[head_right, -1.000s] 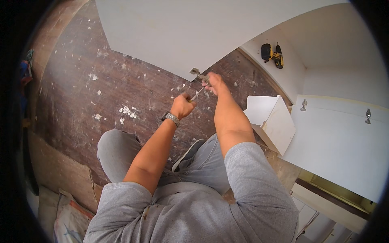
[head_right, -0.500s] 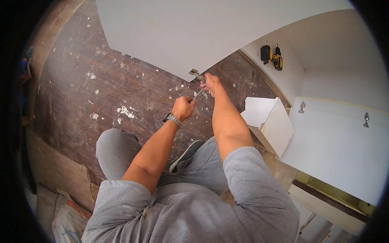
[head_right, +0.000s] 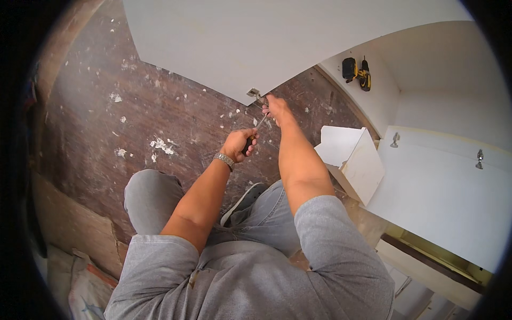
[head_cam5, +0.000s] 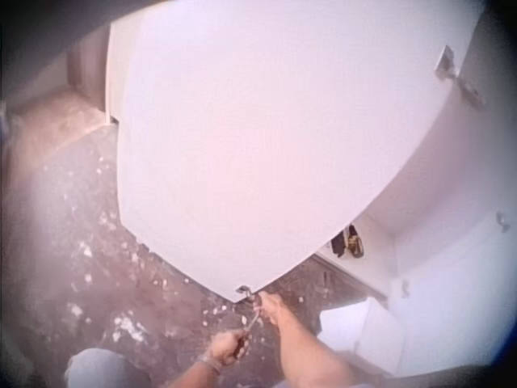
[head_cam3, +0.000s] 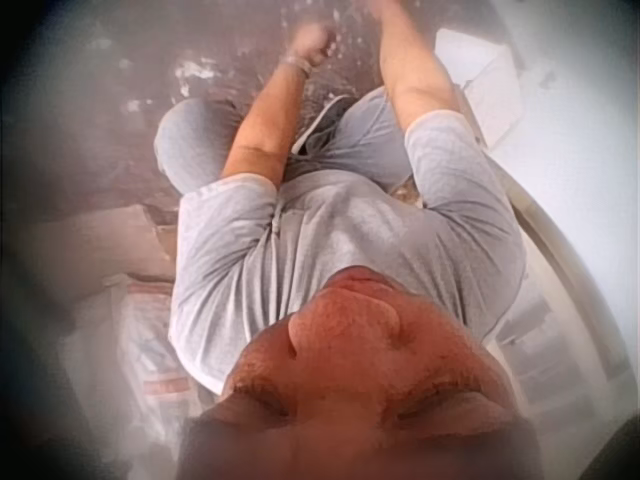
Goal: The person attaches metal hinges to a white cabinet door using a screwdriver. They hold the door in place and tighten screws into the upper and lower hinge components to secure the door to the cabinet frame.
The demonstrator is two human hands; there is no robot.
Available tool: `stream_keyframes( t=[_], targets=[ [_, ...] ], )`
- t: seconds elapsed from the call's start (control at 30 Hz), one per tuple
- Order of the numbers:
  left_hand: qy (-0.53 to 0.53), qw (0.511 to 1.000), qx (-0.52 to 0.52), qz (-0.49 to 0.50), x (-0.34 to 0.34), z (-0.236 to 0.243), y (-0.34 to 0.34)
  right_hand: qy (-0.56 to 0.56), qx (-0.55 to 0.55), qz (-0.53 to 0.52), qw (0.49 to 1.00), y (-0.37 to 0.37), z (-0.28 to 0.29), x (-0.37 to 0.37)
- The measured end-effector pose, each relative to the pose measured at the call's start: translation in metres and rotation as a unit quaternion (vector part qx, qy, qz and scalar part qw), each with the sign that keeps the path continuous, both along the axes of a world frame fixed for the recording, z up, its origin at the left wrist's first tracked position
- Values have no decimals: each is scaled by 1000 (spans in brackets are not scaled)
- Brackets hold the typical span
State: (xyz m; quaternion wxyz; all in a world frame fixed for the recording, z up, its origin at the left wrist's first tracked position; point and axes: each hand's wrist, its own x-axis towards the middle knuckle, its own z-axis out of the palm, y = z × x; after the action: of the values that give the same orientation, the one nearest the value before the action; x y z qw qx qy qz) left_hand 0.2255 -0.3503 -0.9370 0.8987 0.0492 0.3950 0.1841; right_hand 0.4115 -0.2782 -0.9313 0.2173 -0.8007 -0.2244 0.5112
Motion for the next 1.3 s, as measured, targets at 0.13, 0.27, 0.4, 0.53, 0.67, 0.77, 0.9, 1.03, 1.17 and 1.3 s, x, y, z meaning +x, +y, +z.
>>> stream_keyframes(
  t=[0.13, 0.27, 0.4, 0.53, 0.67, 0.77, 0.9, 1.03, 1.17, 1.3],
  targets=[
    [128, 983, 134, -8, 18, 2, -11, -37, 3, 36, 999, 2, 4, -7],
    [227, 955, 188, -36, 23, -5, -15, -58, -17, 47, 997, 4, 5, -13],
    [376, 843, 372, -94, 25, 5, -13, -63, -19, 49, 997, 6, 1, -5],
    [441, 744, 457, -206, 21, 24, -9, -66, -18, 27, 997, 6, -3, 0],
    [456, 710, 508, -172, 19, 17, -16, -56, -22, 45, 997, 5, -1, 1],
    [446, 752, 454, -173, 11, 17, -9, 5, -11, 29, 1000, 4, 6, 1],
    [161, 952, 243, -90, -5, 8, 5, 38, -26, 43, 998, 11, 10, 12],
    [17, 997, 73, 22, -3, 19, 3, 73, -12, 12, 997, 8, -2, 18],
    [182, 947, 249, -94, 0, 0, 1, 78, 4, 12, 997, 10, -9, 4],
    [362, 769, 516, -109, 15, 7, -13, 46, -5, -8, 999, 10, -7, 7]
  ],
)
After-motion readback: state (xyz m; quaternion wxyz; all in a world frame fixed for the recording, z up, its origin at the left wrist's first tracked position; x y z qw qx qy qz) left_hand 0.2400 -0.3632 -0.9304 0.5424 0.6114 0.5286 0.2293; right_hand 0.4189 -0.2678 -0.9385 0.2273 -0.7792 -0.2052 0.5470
